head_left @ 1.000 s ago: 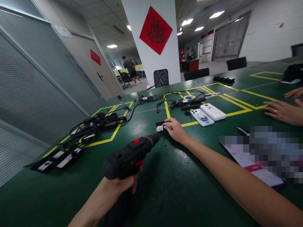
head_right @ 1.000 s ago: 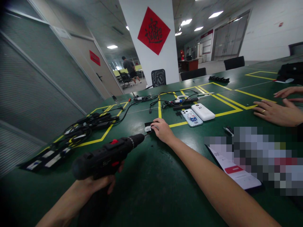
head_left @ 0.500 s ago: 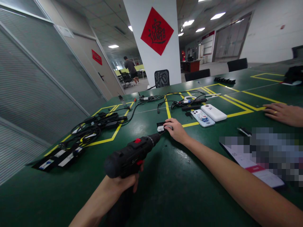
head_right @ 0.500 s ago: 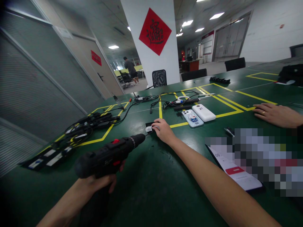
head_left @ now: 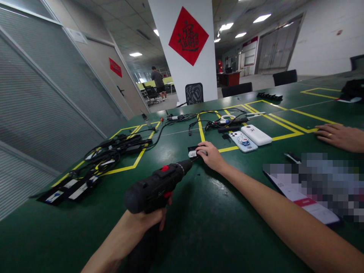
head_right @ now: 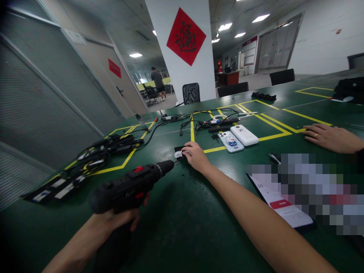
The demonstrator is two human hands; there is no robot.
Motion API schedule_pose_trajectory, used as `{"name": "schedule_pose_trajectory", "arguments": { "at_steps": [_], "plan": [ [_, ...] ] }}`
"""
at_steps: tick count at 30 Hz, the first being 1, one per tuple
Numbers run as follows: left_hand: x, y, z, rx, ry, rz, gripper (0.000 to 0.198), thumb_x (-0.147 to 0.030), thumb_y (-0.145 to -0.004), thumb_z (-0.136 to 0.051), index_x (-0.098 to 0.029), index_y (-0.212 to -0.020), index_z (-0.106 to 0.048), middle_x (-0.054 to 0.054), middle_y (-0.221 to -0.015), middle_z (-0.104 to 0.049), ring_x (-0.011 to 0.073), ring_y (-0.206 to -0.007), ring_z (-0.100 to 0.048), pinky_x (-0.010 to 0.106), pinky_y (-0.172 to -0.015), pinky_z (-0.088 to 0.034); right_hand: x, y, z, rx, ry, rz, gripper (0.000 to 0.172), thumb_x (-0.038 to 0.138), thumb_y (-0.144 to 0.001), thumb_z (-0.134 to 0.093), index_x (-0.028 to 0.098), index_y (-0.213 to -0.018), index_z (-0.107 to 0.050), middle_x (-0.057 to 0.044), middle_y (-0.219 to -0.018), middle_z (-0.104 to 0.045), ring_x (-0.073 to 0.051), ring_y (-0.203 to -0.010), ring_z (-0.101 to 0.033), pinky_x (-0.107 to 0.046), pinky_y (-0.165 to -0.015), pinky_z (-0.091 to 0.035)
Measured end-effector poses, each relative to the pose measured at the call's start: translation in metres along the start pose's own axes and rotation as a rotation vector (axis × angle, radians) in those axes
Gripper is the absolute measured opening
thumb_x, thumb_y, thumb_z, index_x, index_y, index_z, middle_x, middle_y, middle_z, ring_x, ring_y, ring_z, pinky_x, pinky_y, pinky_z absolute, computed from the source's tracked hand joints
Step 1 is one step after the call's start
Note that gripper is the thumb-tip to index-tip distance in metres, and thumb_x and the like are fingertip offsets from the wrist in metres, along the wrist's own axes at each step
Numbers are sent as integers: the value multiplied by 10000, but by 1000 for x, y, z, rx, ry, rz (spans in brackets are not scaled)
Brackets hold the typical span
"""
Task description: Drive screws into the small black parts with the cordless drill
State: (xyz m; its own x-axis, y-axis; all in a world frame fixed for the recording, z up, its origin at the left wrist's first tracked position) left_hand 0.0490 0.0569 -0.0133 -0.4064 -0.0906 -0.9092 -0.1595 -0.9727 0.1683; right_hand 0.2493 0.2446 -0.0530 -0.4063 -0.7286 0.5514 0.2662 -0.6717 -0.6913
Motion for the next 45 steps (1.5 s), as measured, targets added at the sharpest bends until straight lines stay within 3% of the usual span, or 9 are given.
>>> {"name": "schedule_pose_trajectory", "arguments": {
  "at_steps": [16,22,32,45],
  "plan": [
    [-1,1,-1,-45,56,26,471,-382,-788,-602,-200,-1203,-471,54,-932,-618,157,-575,-551,311,-546,-464,-2,0,0,-12,-3,-15,165,177,-849,-598,223,-938,-729,-66,-1078,-629,-200,-1045,-553,-365,-959,-438],
    [2,-1,-3,-11,52,53,364,-359,-760,-623,-185,-1067,-530,51,-920,-611,144,-541,-556,292,-512,-455,-2,0,0,-13,-4,-13,165,176,-847,-600,221,-934,-733,-67,-1079,-634,-202,-1042,-558,-365,-955,-441],
    [-2,1,-3,-7,82,31,484,-348,-798,-595,-228,-1234,-425,46,-963,-606,147,-558,-554,308,-538,-460,-2,0,0,-7,-5,-19,168,181,-854,-596,218,-945,-733,-72,-1087,-632,-202,-1048,-557,-365,-957,-440],
    [11,-1,2,-65,54,20,496,-390,-767,-614,-184,-1202,-495,55,-890,-632,164,-559,-552,303,-511,-445,-1,0,1,-17,-15,-17,169,177,-851,-597,226,-941,-732,-67,-1081,-634,-201,-1046,-557,-367,-960,-439]
  ]
}}
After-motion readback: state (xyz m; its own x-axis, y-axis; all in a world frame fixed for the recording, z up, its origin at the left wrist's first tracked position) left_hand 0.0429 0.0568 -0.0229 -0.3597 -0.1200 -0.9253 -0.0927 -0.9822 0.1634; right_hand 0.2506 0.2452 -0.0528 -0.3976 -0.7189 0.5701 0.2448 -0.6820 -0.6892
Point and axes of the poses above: each hand's wrist, its own y-axis away from the middle knuckle, its own z-axis out of the back of the hand, x = y × z, the point moved 6 cm from there along -y, towards the middle knuckle
